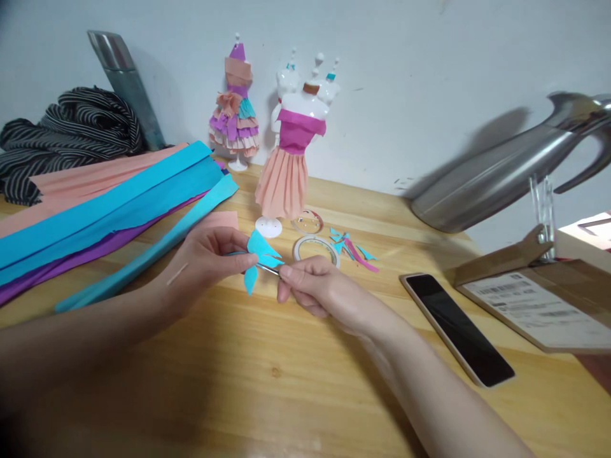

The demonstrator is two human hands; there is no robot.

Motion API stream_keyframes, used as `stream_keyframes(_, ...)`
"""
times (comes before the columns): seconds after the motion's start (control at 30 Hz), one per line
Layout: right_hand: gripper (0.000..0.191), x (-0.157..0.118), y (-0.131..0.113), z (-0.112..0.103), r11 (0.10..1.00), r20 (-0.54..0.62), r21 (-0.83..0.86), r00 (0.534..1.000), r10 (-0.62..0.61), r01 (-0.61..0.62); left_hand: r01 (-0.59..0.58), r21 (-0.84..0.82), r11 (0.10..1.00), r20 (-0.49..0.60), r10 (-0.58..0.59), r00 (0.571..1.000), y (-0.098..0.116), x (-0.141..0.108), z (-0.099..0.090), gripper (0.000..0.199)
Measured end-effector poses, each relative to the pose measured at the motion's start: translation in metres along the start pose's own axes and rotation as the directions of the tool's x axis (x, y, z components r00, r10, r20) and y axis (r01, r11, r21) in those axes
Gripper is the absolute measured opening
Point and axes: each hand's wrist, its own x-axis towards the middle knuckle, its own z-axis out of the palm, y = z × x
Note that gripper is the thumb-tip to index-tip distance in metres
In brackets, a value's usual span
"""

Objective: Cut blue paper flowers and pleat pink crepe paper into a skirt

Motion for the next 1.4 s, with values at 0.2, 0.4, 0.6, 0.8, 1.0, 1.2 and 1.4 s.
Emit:
stream_keyframes(0.2, 0.051, 0.0005, 0.0003, 0.0017, 1.000, -0.024, -0.019, 1.000, -0.012, 0.012, 0.023, 0.015, 1.000, -0.019, -0.022, 1.000, 0.0012, -0.0003, 0.0016, 0.010)
stream_keyframes(0.4, 0.048, 0.0014, 0.0007, 0.0033, 1.000, -0.042, -0.015, 0.999, -0.003, 0.003, 0.080, 0.008, 0.997, -0.056, -0.080, 0.995, 0.0032, -0.0005, 0.0031, 0.010)
stream_keyframes(0.6, 0.047, 0.0016, 0.0009, 0.0037, 1.000, -0.041, 0.011, 0.999, -0.008, 0.008, 0.075, -0.014, 0.997, -0.058, -0.076, 0.995, -0.0006, 0.0003, 0.0023, 0.012)
stream_keyframes(0.8, 0.049, 0.0025, 0.0012, 0.0037, 1.000, -0.050, 0.011, 0.999, 0.002, -0.001, 0.056, -0.029, 0.998, -0.067, -0.058, 0.996, -0.0055, 0.0004, 0.0019, 0.015)
stream_keyframes(1.0, 0.047, 0.0020, 0.0020, 0.0025, 0.999, -0.060, -0.031, 0.998, -0.013, 0.011, 0.056, -0.010, 0.998, -0.058, -0.056, 0.997, -0.0043, 0.0003, 0.0017, 0.014)
stream_keyframes(1.2, 0.042, 0.0011, 0.0004, 0.0030, 0.999, -0.065, -0.046, 0.998, -0.027, 0.024, 0.060, -0.030, 0.998, -0.053, -0.061, 0.997, -0.0014, -0.0009, 0.0025, 0.016)
stream_keyframes(1.4, 0.039, 0.0005, 0.0005, 0.0027, 1.000, -0.048, -0.003, 0.998, -0.029, 0.029, 0.038, -0.019, 0.999, -0.044, -0.039, 0.998, -0.0048, 0.0007, 0.0016, 0.015)
